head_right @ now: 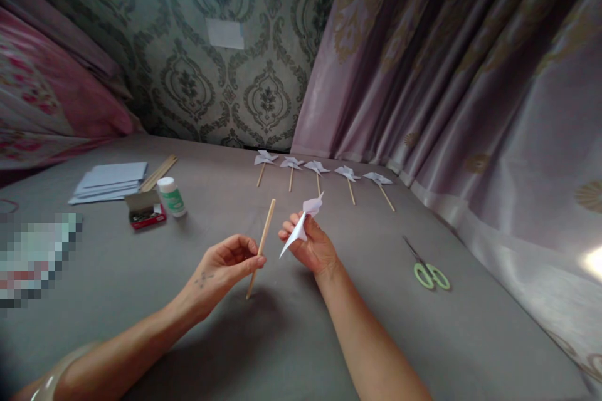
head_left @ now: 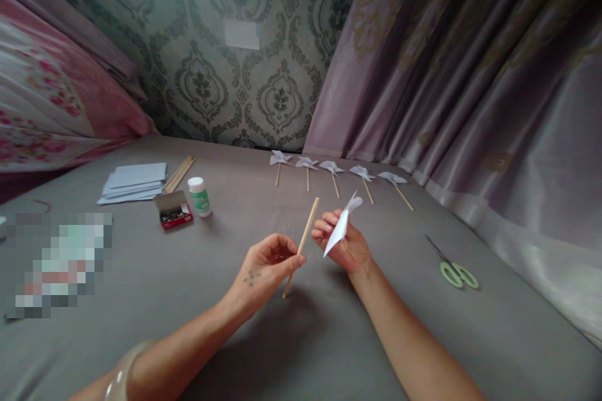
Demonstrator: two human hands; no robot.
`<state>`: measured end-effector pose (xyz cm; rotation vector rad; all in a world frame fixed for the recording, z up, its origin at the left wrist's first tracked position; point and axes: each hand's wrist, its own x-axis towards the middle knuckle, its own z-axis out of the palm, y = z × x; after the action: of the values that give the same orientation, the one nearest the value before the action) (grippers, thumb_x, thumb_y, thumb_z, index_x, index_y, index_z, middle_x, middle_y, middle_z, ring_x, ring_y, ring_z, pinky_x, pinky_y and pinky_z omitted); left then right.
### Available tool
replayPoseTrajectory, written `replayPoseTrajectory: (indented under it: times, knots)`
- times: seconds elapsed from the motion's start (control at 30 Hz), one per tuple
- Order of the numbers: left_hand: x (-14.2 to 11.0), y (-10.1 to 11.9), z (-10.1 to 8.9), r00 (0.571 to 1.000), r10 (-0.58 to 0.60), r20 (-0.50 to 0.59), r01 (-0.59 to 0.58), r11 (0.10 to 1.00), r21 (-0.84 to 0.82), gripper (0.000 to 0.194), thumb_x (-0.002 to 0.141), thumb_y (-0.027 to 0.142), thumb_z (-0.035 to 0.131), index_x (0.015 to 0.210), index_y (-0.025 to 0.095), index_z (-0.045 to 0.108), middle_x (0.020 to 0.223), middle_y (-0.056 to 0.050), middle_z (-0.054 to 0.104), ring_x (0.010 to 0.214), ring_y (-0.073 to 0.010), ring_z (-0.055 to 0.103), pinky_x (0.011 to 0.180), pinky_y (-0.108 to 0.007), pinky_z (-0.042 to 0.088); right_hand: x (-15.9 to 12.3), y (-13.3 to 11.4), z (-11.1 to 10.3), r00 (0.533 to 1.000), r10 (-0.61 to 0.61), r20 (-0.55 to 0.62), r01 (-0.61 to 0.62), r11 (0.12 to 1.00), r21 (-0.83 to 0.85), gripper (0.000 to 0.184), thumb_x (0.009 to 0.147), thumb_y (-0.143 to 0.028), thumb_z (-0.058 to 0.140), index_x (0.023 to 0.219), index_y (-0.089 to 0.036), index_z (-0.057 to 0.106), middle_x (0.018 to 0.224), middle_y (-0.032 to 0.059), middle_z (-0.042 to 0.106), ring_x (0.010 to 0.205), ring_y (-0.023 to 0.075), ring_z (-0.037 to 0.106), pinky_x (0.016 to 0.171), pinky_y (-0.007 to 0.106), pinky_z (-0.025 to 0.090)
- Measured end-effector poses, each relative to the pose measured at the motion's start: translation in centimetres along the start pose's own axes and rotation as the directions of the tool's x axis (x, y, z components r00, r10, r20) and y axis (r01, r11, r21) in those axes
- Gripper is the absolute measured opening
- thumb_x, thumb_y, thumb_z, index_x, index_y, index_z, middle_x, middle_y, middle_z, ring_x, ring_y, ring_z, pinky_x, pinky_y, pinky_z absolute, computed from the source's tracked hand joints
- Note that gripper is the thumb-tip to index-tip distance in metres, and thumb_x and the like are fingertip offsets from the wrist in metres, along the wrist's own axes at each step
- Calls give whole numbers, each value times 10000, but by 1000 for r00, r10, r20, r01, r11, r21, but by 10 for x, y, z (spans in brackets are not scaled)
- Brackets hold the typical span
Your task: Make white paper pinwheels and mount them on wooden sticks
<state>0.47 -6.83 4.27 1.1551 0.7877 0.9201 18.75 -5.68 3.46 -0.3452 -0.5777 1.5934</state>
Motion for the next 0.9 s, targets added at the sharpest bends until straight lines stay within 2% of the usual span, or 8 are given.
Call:
replayPoseTrajectory:
  times: [0.47,0.7,0.9]
  knots:
    - [-1,2,1,999,16,-34,-15,999,32,353,552,384,822,683,165,578,629,29,564,594,-92,503,575,-214,402,-2,3,8,1000,25,-10,-25,999,-25,252,661,-254,803,609,-218,559,604,-60,395,572,97,369,599,268,406]
    - [-1,1,0,1000,6,-3,-6,1000,31,339,567,391,820,698,162,607,628,23,587,589,-93,509,576,-216,400,-3,4,8,999,26,32,-26,1000,10,251,639,-258,826,619,-221,578,605,-69,405,574,87,379,606,250,405]
    - [-1,2,0,998,-18,57,17,1000,26,313,629,408,786,728,153,633,651,-7,637,635,-125,565,657,-252,447,-3,3,12,998,13,59,-11,999,-32,281,639,-283,827,629,-218,555,594,-72,380,571,84,376,582,236,397]
